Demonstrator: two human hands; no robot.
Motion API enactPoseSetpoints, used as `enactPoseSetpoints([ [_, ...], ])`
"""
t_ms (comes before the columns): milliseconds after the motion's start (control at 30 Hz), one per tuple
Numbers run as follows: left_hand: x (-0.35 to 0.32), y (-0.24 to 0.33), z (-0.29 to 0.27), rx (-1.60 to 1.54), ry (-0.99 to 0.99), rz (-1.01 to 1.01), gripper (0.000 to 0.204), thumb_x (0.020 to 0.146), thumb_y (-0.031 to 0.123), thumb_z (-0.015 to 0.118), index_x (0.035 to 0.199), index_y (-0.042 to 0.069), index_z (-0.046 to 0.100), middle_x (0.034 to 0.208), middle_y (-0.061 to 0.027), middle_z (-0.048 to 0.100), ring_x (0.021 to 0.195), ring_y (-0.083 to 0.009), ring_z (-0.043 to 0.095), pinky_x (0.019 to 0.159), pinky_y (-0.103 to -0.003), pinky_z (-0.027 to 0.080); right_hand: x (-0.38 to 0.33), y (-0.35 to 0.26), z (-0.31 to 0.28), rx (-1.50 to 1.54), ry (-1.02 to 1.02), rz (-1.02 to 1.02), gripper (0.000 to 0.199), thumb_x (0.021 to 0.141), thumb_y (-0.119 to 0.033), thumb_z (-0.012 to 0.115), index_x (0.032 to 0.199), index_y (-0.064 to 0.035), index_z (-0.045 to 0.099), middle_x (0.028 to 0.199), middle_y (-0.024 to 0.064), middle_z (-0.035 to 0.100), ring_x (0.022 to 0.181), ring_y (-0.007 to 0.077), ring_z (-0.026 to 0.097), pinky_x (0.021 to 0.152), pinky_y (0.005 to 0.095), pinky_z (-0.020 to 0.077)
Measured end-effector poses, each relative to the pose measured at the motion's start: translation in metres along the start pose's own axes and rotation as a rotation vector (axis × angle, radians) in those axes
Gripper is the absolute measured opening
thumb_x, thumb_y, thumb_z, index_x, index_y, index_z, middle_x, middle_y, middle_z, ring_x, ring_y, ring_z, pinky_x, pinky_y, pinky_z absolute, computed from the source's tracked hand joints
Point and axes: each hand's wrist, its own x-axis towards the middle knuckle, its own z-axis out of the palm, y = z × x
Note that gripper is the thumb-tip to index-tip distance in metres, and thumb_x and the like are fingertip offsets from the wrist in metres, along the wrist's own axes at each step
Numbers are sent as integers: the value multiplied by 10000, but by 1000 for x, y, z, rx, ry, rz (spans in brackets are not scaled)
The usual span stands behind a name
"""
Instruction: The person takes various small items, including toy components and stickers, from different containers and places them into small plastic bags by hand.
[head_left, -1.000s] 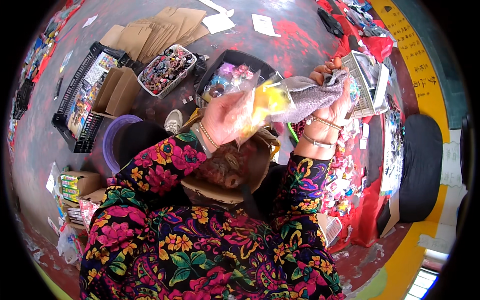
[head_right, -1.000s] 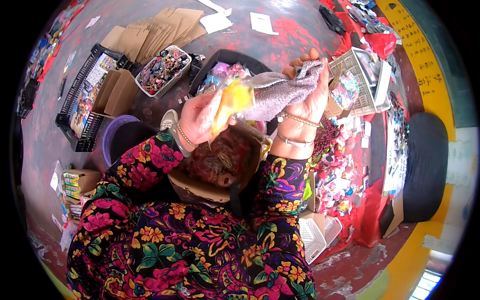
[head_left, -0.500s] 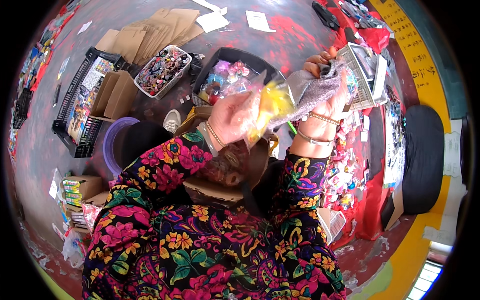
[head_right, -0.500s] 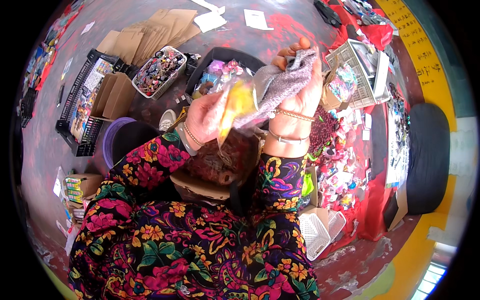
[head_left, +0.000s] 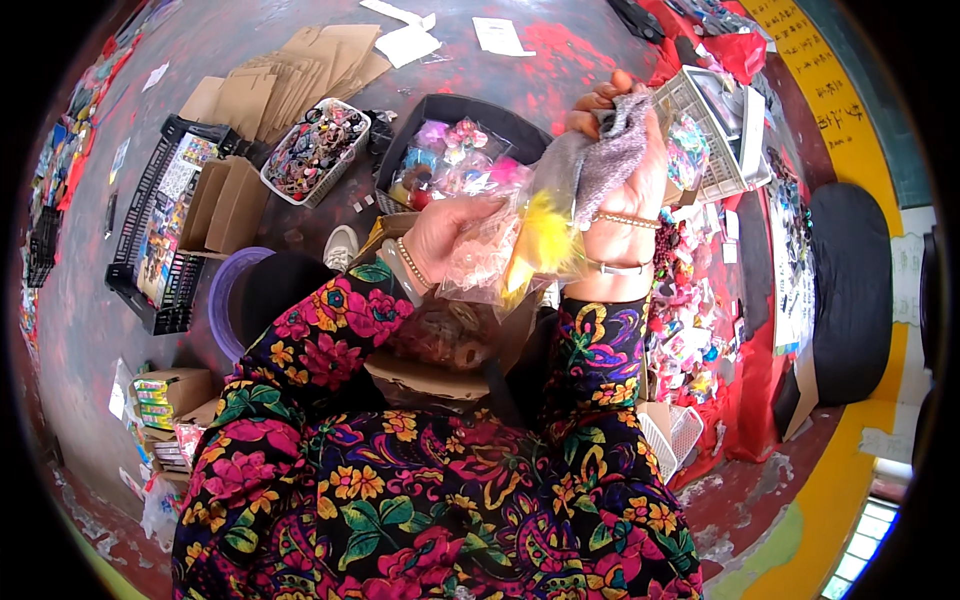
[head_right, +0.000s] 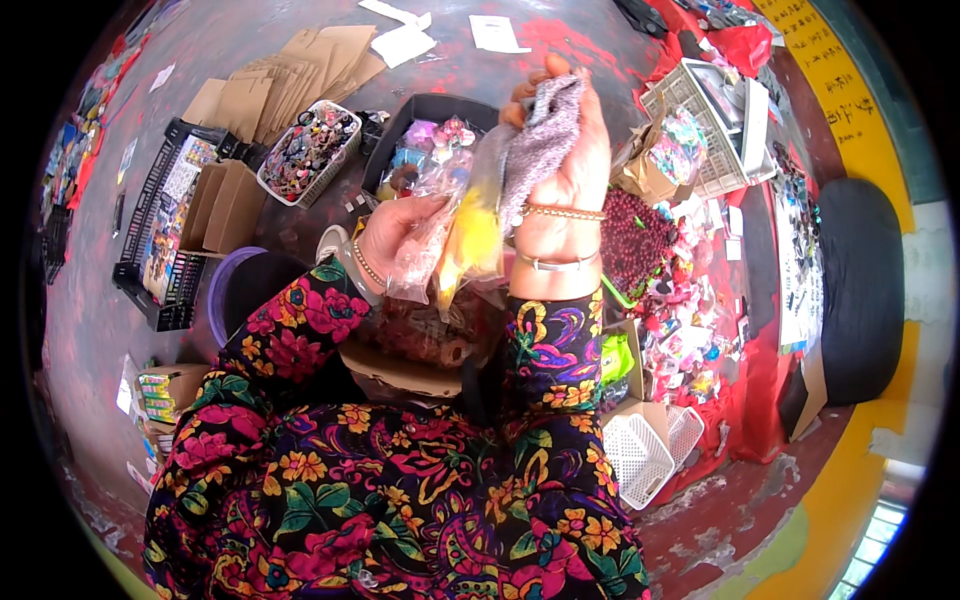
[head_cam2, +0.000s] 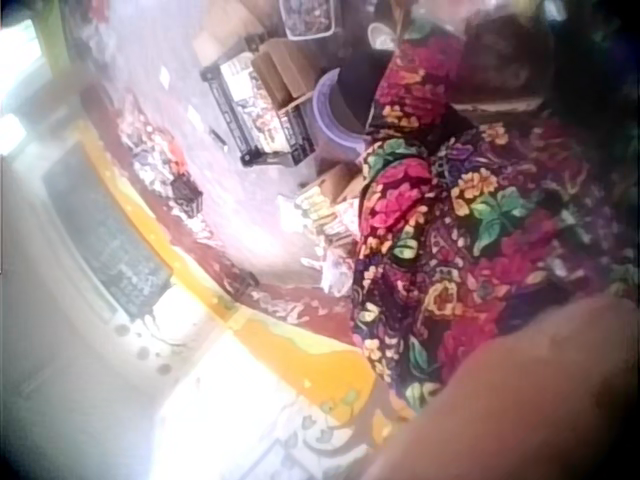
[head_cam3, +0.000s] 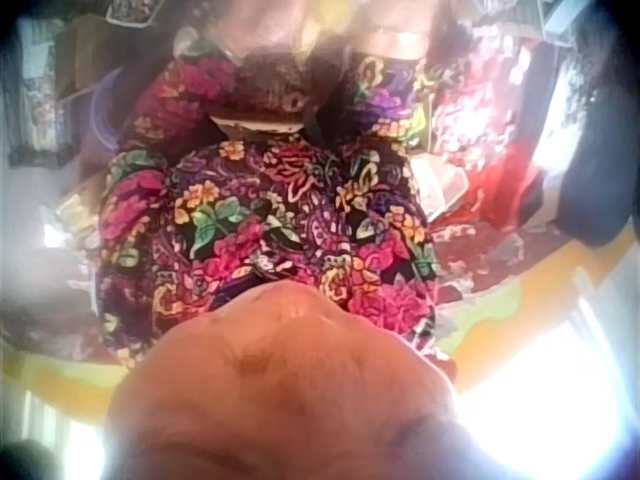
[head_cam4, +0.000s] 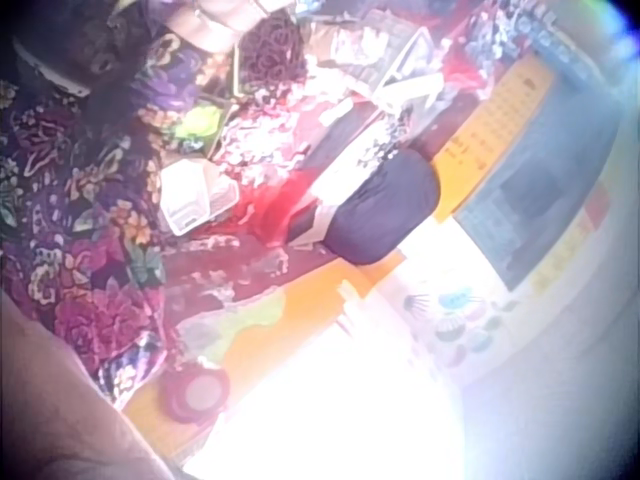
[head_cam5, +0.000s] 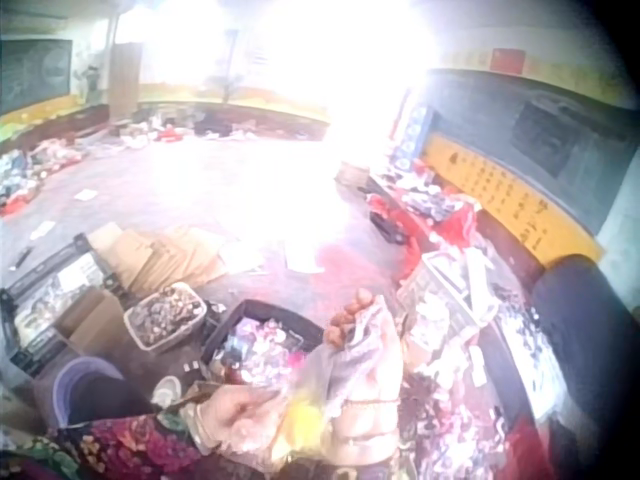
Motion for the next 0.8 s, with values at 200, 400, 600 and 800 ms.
enactPoseSetpoints([
  [200, -1, 4, 18, 453, 205, 504, 296, 916, 191, 431, 1082, -27, 543, 916, -130, 614, 744, -203, 616, 737, -378, 506, -21, -59, -5, -321, -105, -290, 253, 919, -241, 467, 985, -17, 564, 812, 73, 574, 709, 170, 532, 554, 273, 442],
  [400, -4, 42, 25, -122, -19, 560, 298, 893, 316, 455, 1037, 68, 538, 748, -87, 502, 690, -176, 462, 685, -323, 399, -45, -43, -15, -1200, 115, 31, 412, 770, -26, 633, 1168, -8, 525, 988, 95, 609, 815, 130, 565, 637, 231, 471],
  [600, -7, 52, 35, -201, -57, 690, 321, 874, 327, 508, 1036, 50, 523, 810, -92, 460, 732, -173, 428, 702, -296, 387, -42, 54, -38, -1774, -130, -13, 801, 723, -184, 724, 1377, -52, 281, 1243, 168, 492, 980, 191, 539, 867, 301, 432],
  [800, -13, 55, 32, -130, -88, 585, 366, 907, 339, 448, 1142, 67, 517, 1003, -180, 553, 776, -207, 515, 720, -302, 421, -24, 57, -82, -1316, 67, -19, 236, 885, -174, 566, 1044, -2, 593, 868, 18, 630, 738, 83, 555, 668, 228, 453],
])
